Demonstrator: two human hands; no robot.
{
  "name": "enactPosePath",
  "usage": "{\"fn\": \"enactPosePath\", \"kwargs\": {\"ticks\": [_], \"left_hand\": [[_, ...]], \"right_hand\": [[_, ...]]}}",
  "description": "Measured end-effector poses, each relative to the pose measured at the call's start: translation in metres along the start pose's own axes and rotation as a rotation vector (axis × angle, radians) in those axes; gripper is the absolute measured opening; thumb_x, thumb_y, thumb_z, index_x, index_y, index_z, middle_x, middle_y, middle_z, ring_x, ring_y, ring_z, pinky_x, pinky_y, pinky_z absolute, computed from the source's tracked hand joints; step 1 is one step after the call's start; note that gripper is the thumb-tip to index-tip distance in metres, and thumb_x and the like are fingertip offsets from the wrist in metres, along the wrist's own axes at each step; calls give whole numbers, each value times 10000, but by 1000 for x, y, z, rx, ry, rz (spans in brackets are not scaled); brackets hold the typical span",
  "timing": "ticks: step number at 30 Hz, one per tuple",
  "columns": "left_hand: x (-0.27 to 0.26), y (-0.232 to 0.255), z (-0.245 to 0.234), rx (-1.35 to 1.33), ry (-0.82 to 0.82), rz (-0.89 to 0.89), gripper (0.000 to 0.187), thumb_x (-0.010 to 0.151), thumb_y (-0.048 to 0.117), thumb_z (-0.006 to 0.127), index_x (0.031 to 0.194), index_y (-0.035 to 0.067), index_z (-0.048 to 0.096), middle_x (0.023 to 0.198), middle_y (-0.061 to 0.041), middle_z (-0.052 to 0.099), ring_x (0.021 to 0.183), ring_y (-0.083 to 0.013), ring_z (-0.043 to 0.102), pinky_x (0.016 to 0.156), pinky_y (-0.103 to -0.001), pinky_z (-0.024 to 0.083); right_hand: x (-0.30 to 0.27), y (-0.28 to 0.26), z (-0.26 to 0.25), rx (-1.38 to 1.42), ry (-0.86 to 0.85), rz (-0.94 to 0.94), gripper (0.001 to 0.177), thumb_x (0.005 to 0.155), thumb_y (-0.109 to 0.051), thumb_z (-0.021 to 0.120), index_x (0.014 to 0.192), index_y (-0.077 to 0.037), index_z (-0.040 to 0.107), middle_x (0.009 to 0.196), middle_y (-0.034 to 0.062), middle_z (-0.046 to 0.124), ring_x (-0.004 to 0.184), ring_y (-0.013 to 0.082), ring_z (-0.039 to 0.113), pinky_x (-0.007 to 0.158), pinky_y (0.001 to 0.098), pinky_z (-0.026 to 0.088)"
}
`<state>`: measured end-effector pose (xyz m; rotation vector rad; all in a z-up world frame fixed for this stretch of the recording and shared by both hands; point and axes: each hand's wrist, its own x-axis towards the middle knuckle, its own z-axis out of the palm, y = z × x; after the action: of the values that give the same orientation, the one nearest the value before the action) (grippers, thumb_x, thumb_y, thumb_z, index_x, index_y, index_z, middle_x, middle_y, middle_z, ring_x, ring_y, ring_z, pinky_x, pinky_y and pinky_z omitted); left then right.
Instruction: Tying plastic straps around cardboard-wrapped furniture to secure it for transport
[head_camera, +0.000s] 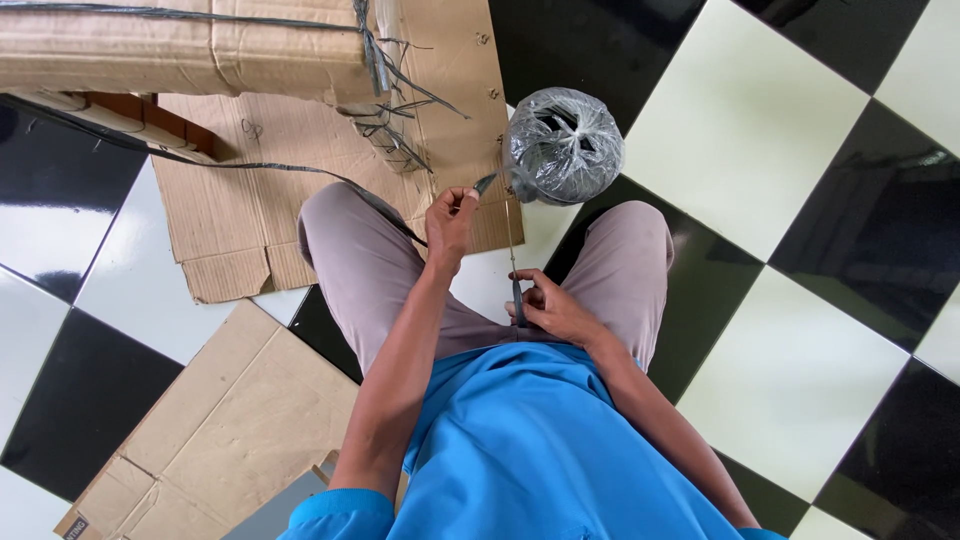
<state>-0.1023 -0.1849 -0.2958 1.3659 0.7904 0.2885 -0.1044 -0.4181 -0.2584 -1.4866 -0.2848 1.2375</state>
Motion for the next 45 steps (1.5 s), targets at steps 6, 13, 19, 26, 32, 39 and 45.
{"fn": "enactPosePath", "kwargs": {"ticks": [6, 13, 19, 26, 32, 39, 45], "left_hand": [[11, -3, -2, -70, 27, -26, 88, 929, 180, 678, 920, 113, 734, 752, 19, 602, 646, -35, 455, 588, -206, 367], [14, -19, 0, 3, -46, -48, 68, 912, 189, 711, 910, 135, 751, 736, 14, 640, 605, -32, 472, 554, -200, 390], [14, -35, 3, 89, -185, -50, 59, 879, 199, 741, 884, 148, 772, 711, 2, 655, 592, -33, 486, 537, -188, 391], [8, -33, 3, 93, -273, -88, 77, 885, 191, 730, 911, 132, 770, 730, -1, 665, 606, -32, 477, 545, -187, 386], [7, -29, 3, 76, -326, -115, 82, 880, 176, 722, 906, 109, 762, 737, -23, 664, 641, -57, 490, 568, -195, 371], [7, -20, 5, 31, -341, -185, 73, 886, 173, 712, 895, 109, 745, 702, -29, 651, 578, -52, 512, 530, -191, 387], [11, -22, 4, 0, -337, -174, 46, 881, 143, 721, 885, 98, 728, 683, -27, 628, 521, -34, 465, 492, -194, 368]], "right_hand": [[-5, -6, 1, 84, 29, -23, 574, 965, -204, 739, 1458, -71, 479, 894, 153, 706, 850, 228, 729, 780, 317, 563], [10, 18, -17, 35, 23, -140, 646, 976, -205, 731, 1514, -42, 414, 939, 170, 651, 845, 267, 749, 766, 358, 597], [23, 22, -23, 40, 53, -241, 601, 1000, -168, 705, 1514, -27, 428, 910, 134, 636, 818, 209, 721, 795, 346, 598], [31, 27, -24, 105, 92, -271, 594, 993, -172, 720, 1505, -22, 459, 904, 115, 624, 803, 190, 711, 784, 343, 587], [21, 13, -18, 170, 94, -282, 499, 1031, -139, 643, 1491, -31, 484, 812, 55, 562, 743, 136, 654, 793, 305, 560], [25, 25, -18, 278, 109, -339, 511, 1022, -108, 654, 1492, -9, 479, 795, 33, 516, 743, 135, 647, 797, 296, 554], [20, 12, -14, 286, 114, -296, 470, 1018, -91, 655, 1463, -25, 517, 786, -35, 443, 680, 100, 660, 754, 266, 557]]}}
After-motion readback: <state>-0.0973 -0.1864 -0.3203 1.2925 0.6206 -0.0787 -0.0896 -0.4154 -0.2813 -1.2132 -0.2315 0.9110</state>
